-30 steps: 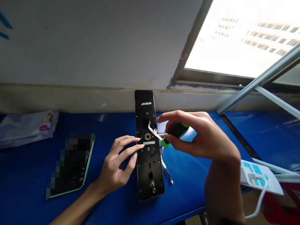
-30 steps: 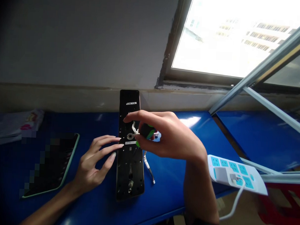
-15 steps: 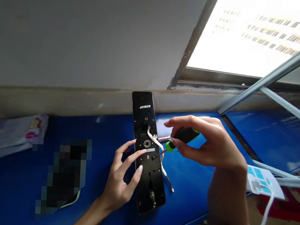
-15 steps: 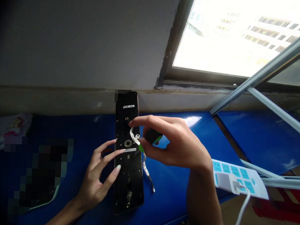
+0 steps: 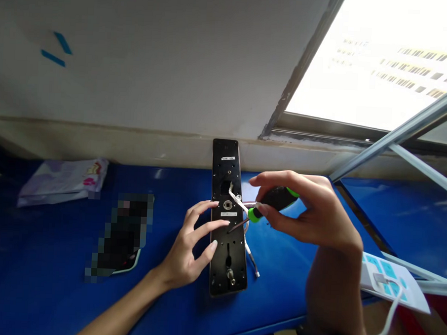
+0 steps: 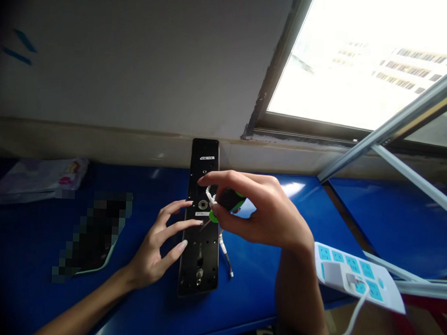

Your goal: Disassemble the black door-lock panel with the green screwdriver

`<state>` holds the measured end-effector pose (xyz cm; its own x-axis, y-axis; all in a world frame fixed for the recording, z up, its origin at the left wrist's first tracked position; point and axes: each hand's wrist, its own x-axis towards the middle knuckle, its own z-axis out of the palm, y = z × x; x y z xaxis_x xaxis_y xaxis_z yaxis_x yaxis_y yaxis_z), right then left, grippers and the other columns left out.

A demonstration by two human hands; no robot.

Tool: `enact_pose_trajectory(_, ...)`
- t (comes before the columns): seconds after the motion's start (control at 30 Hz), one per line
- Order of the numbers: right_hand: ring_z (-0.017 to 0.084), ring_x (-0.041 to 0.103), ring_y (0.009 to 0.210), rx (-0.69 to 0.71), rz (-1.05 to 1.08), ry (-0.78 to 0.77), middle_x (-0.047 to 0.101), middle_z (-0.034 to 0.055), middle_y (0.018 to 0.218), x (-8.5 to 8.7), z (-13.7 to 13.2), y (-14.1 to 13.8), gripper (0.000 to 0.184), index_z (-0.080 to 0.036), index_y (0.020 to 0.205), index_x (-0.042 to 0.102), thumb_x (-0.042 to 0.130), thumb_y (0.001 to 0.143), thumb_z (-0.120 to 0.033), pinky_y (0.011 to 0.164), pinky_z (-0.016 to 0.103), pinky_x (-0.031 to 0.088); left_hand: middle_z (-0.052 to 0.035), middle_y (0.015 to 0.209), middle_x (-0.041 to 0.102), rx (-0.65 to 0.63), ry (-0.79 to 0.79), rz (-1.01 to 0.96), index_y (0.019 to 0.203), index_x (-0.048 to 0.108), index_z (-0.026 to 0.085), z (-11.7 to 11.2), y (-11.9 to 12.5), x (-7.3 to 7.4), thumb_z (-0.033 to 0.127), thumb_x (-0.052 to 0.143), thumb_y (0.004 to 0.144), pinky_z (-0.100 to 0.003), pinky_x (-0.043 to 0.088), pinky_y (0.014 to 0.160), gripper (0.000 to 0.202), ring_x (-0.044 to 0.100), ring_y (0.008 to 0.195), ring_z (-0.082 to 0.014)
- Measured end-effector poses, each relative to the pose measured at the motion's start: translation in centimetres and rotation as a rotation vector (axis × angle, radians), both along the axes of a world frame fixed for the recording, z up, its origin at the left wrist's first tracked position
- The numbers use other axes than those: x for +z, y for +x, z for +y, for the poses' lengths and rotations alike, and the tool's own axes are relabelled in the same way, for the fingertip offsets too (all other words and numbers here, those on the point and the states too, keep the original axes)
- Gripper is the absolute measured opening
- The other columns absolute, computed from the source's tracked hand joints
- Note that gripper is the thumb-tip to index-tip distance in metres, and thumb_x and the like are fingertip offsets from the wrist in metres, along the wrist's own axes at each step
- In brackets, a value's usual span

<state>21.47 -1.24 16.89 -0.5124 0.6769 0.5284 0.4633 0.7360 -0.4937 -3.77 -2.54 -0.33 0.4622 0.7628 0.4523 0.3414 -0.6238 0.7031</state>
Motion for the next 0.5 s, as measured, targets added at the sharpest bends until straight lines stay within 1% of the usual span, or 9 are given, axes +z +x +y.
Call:
enact_pose_trajectory(0.13,0.007,0.071,0.076,0.068,-0.044,0.019,0.075,-0.001,0.093,-0.4,-0.4,-1.3,0.036,-0.017,0.124,0.068,0.069,0.089,-0.009,0.07,0.015,0.057,-0.0072,0.163,0.033,-0.066,-0.012,0.035,0.14,0.06,0.032,-0.3,-0.6,-0.4,0.02,0.052,0.096,-0.064,0.029,0.125,0.045,0.028,0.153,-0.0346)
enact_pose_trajectory(0.27,0.008,0.071,0.077,0.097,-0.104,0.054,0.076,-0.0007,0.094,-0.9,-0.4,-2.3,0.036,-0.017,0.127,0.068,0.069,0.091,-0.012,0.07,0.016,0.056,-0.0085,0.164,0.032,-0.085,-0.003,0.017,0.137,0.061,0.028,-0.3,-0.7,-0.8,0.02,0.054,0.094,-0.063,0.027,0.126,0.044,0.027,0.153,-0.0353)
enact_pose_trajectory(0.37,0.008,0.071,0.075,0.09,-0.115,0.071,0.076,-0.0008,0.092,-1.1,-0.4,-2.6,0.033,-0.018,0.126,0.068,0.067,0.093,-0.014,0.071,0.018,0.055,-0.0094,0.163,0.035,-0.106,0.027,0.0,0.131,0.064,0.026,-0.2,-0.6,-0.6,0.019,0.056,0.09,-0.063,0.028,0.125,0.042,0.029,0.152,-0.0362)
enact_pose_trajectory(0.5,0.01,0.072,0.077,0.09,-0.133,0.093,0.077,0.0004,0.093,-1.1,-0.5,-2.9,0.032,-0.017,0.125,0.068,0.067,0.094,-0.015,0.072,0.02,0.055,-0.0087,0.159,0.039,-0.129,0.059,-0.005,0.123,0.069,0.026,-0.2,-0.7,0.0,0.017,0.056,0.089,-0.062,0.029,0.125,0.038,0.032,0.151,-0.036)
